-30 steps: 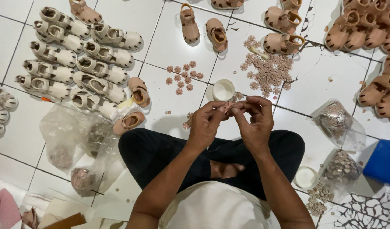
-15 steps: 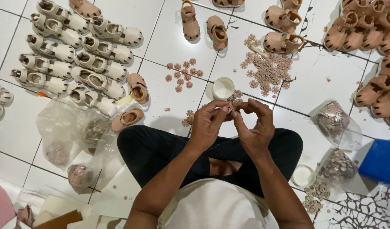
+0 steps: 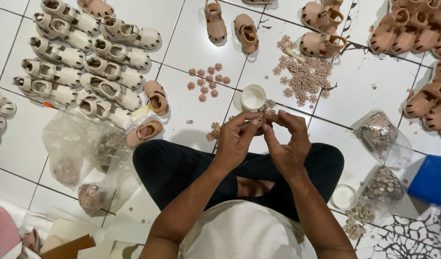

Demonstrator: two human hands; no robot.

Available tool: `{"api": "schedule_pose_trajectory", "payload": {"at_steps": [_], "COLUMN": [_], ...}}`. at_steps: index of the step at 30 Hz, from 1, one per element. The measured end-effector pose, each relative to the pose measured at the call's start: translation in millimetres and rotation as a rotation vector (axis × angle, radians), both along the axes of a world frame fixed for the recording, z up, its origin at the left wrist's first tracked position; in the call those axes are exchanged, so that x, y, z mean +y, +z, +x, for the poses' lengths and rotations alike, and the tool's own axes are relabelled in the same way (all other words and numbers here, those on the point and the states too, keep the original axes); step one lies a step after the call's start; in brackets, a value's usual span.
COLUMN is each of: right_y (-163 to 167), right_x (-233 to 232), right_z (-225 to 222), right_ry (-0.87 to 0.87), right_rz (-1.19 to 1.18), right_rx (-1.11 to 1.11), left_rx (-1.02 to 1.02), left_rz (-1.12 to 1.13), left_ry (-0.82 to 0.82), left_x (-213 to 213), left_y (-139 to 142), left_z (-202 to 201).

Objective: The person sits on the floor and repeatedly picks up small pink flower-shaped pieces and round metal discs, then presses them together to form small decorative units. The person places the assembled units on the floor and continues the process with additional parts from nearby piles.

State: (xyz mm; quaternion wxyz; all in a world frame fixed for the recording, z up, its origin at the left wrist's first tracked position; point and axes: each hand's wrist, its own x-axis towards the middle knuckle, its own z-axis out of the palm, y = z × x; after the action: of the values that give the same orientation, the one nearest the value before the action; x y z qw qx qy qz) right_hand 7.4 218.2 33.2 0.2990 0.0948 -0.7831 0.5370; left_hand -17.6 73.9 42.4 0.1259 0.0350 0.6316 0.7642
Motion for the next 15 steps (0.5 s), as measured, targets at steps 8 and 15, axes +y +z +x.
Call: {"api": "schedule_pose_trajectory", "payload": {"at_steps": [8,15], "right_y": [-5.6,-0.5], "right_x": [2.3,0.3], "right_z": [16.1,10.5], "right_ry": [0.025,-0.067], "right_rz": [0.027,0.390], "right_rx": [0.016,0.170], "left_rx": [-0.004,0.026], "left_rz": [0.146,0.037], "left_ry": [-0.025,0.002], "left_x": [-1.9,0.8], "left_y": [1.5,-3.7], "left_z": [-2.2,1.9]}}
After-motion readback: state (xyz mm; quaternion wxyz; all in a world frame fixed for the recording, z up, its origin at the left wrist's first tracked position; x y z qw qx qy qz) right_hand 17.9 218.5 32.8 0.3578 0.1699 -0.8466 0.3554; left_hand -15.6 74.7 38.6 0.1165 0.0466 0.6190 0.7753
